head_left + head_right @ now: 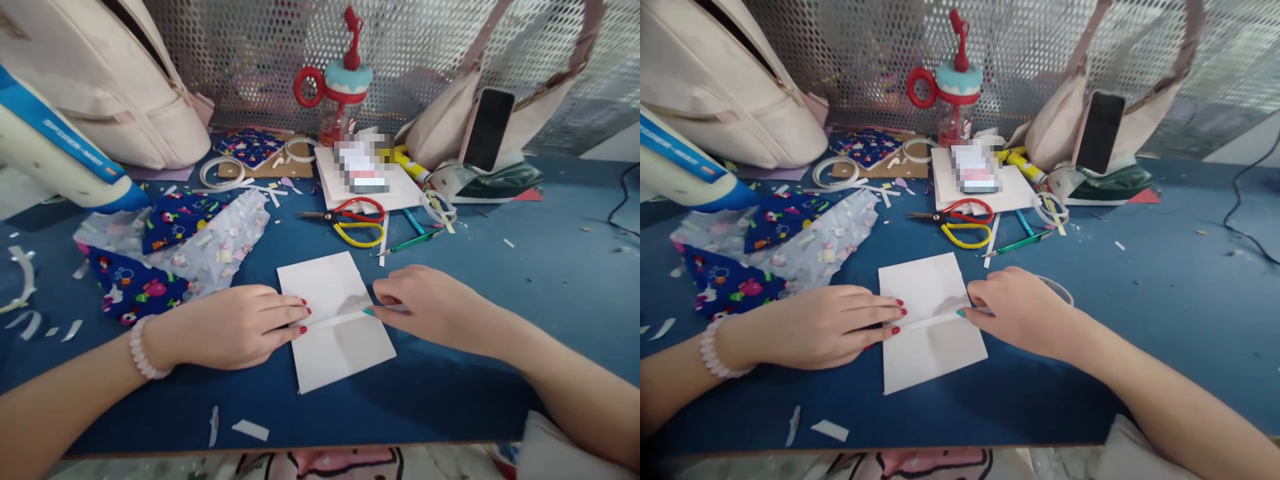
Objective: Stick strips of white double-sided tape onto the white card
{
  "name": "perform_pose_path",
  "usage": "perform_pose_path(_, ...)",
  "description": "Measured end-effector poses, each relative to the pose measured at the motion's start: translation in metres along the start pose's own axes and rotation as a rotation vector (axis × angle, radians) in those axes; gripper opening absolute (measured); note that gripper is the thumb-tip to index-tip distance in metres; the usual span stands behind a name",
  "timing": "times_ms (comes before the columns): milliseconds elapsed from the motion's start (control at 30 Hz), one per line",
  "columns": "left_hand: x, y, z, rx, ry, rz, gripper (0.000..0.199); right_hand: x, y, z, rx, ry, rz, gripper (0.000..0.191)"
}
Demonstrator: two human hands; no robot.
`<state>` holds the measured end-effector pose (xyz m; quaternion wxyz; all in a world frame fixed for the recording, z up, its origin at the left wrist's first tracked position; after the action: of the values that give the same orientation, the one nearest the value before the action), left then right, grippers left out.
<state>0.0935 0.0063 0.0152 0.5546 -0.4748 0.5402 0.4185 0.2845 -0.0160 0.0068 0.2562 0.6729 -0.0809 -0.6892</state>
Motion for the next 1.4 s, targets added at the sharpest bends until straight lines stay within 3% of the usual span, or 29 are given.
perform_pose_path(767, 0.009, 0.003, -0.006, -0.010, 0.015, 0.039, 0.033, 0.006, -0.016, -0.010, -0.053, 0.047, -0.043, 0.023)
perform_pose_path(1233, 0.006, 0.006, 0.007, 0.015, 0.136, -0.041, 0.032, -0.013, 0.014, -0.024, -0.083, -0.277, 0.057, 0.039)
perform_pose_path(1400, 0.011, -0.001, 0.006, -0.108, 0.103, -0.028, 0.032, -0.017, 0.014, -0.017, -0.102, -0.238, -0.020, 0.031)
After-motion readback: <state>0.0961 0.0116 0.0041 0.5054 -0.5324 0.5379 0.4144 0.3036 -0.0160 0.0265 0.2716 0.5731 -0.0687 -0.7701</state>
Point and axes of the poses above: each hand's wrist, its own y-axis away from the middle knuckle, its own x-axis out of the palm, z = x × y, the point moved 7 cm from there along -y, towards the middle knuckle, and after that the axes turned 6 degrees about z, right-handed, at the moved point
